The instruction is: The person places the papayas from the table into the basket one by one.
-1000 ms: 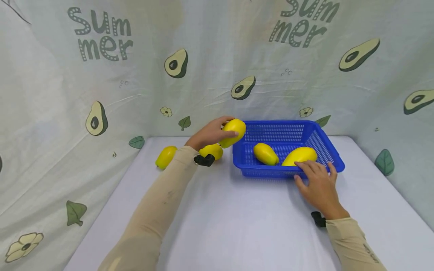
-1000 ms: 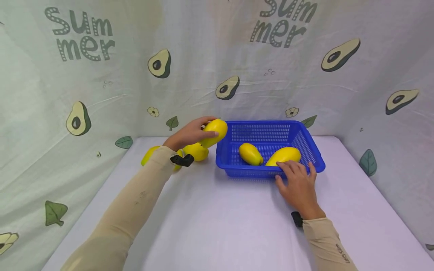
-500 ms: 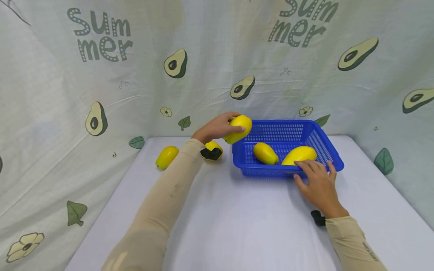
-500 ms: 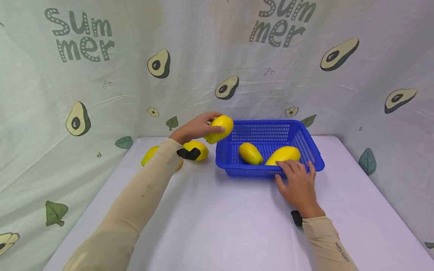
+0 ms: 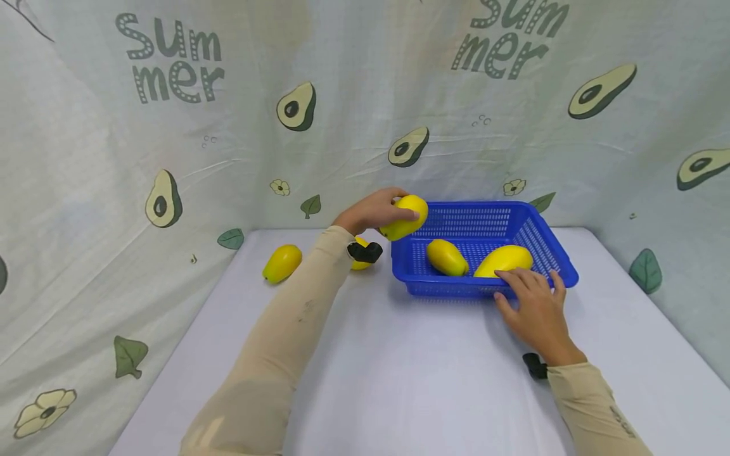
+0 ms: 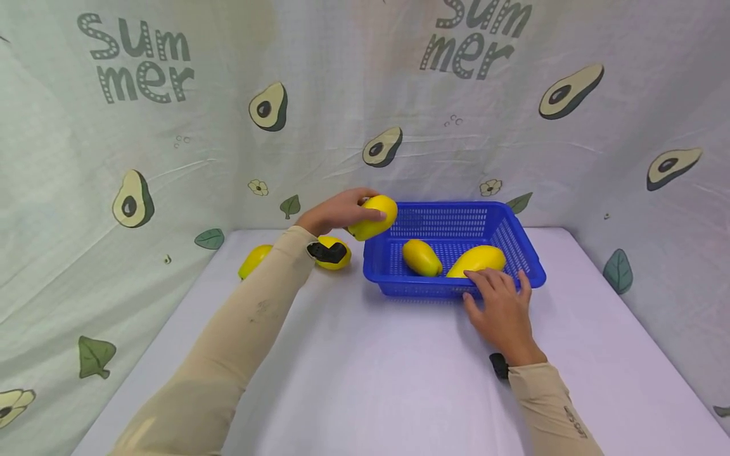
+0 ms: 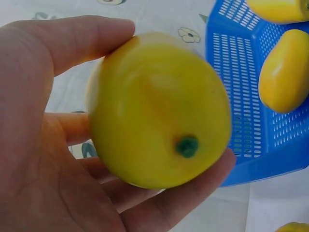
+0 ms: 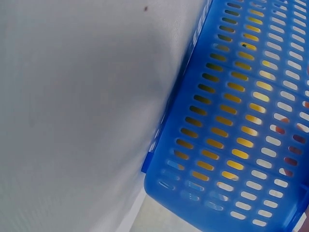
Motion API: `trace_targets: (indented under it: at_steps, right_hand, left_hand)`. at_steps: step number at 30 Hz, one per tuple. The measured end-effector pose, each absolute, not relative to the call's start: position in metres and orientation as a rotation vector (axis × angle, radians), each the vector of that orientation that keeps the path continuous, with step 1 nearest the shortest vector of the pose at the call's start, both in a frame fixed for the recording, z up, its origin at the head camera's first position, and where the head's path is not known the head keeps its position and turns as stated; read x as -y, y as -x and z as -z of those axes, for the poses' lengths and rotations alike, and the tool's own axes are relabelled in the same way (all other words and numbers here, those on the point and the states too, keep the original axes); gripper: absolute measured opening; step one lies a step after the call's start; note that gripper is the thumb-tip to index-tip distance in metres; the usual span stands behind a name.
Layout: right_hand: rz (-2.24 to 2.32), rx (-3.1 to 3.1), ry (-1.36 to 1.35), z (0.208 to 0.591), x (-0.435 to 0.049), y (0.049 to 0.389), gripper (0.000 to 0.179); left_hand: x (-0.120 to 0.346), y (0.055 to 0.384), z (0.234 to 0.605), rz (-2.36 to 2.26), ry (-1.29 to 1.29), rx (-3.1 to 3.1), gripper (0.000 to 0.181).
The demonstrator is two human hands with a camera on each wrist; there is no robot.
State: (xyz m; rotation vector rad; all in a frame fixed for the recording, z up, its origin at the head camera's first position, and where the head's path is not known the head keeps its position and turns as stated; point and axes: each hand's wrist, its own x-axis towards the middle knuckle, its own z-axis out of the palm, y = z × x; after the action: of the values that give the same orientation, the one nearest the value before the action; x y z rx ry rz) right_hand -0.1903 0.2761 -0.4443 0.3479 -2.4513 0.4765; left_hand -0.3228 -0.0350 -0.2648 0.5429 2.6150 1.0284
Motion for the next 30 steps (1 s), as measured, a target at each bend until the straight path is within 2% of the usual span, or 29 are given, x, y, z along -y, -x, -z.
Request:
trace_targets:
  at_steps: [30]
  right_hand:
    - [-0.474, 2.453, -0.349, 0.443, -0.277, 0.19, 0.046]
  left_hand:
    - [0.007, 0.323, 0.276, -1.034, -0.37, -2.773, 0.064]
